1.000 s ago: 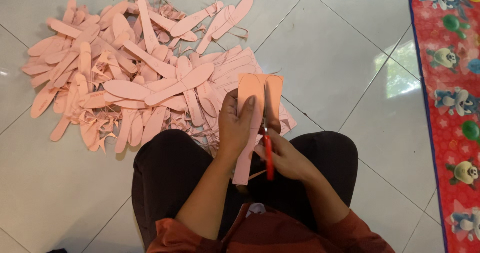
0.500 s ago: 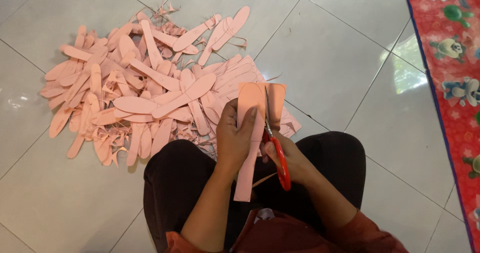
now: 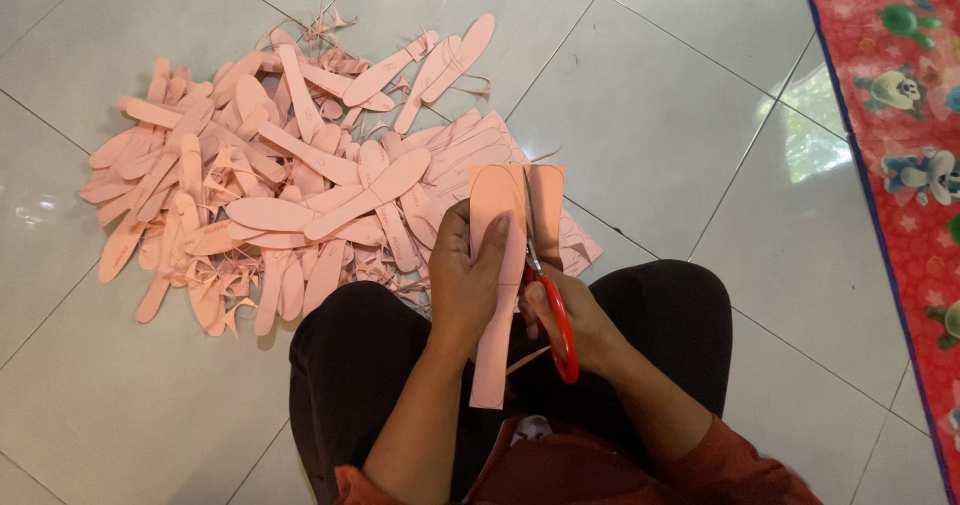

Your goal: The person sits on the floor and uses red-handled scissors to cut pink shoe-shaped pieces from a larger sheet of material. They repeatedly trim the edges to match the drawn outlines, adding to a growing pile of cut pieces.

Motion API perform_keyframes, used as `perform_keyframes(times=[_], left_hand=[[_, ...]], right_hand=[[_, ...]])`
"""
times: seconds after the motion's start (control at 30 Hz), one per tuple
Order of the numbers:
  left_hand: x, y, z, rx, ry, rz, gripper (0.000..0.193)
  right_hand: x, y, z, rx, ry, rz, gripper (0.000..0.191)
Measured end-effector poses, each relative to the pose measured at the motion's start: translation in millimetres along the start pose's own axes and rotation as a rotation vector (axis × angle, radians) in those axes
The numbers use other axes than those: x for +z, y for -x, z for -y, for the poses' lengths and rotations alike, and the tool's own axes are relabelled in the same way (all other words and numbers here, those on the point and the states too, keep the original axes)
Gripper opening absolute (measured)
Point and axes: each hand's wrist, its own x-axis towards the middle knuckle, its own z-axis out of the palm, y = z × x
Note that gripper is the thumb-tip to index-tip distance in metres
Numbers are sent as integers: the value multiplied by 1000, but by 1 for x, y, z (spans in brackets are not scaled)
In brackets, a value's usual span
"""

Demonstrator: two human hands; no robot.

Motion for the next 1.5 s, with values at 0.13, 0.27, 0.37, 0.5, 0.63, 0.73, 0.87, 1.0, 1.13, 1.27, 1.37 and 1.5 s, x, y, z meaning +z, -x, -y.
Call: perform_keyframes(times=[0.13, 0.27, 0.37, 0.5, 0.63, 0.73, 0.87, 1.0, 1.13, 1.27, 1.37, 1.5], left_hand=[[0, 0, -1, -20, 55, 6, 30], [-3, 0, -3, -45, 43, 20, 31], [-3, 0, -5, -55, 13, 26, 32], [-3, 0, -7, -123, 47, 32, 32], [-1, 1, -9, -98, 20, 94, 34], [0, 2, -9, -191, 22, 103, 34], [0, 1, -5, -194, 23, 105, 34], [-3, -1, 0, -141, 25, 102, 34], [-4, -2, 3, -171, 99, 132, 34], [-4, -1, 5, -151, 58, 201, 32], [-4, -1, 6, -160, 54, 208, 32], [-4, -2, 7, -185, 92, 213, 33]], right_hand=[[-3, 3, 0, 91, -27, -13, 46], [-6, 6, -2, 107, 5, -27, 53], [-6, 7, -6, 119, -19, -21, 51], [-9, 3, -15, 70, -93, 28, 50], [-18, -5, -20, 43, -189, 40, 41], [-21, -2, -19, 44, -115, 5, 46], [-17, 2, -11, 92, -129, -18, 46], [-17, 2, -5, 174, 10, -30, 50], [-23, -1, -6, 117, 4, -7, 44], [-34, -3, -7, 1, 43, 21, 44], [-33, -1, -7, 30, -27, 8, 42], [-29, 2, -5, 206, -44, -54, 41]])
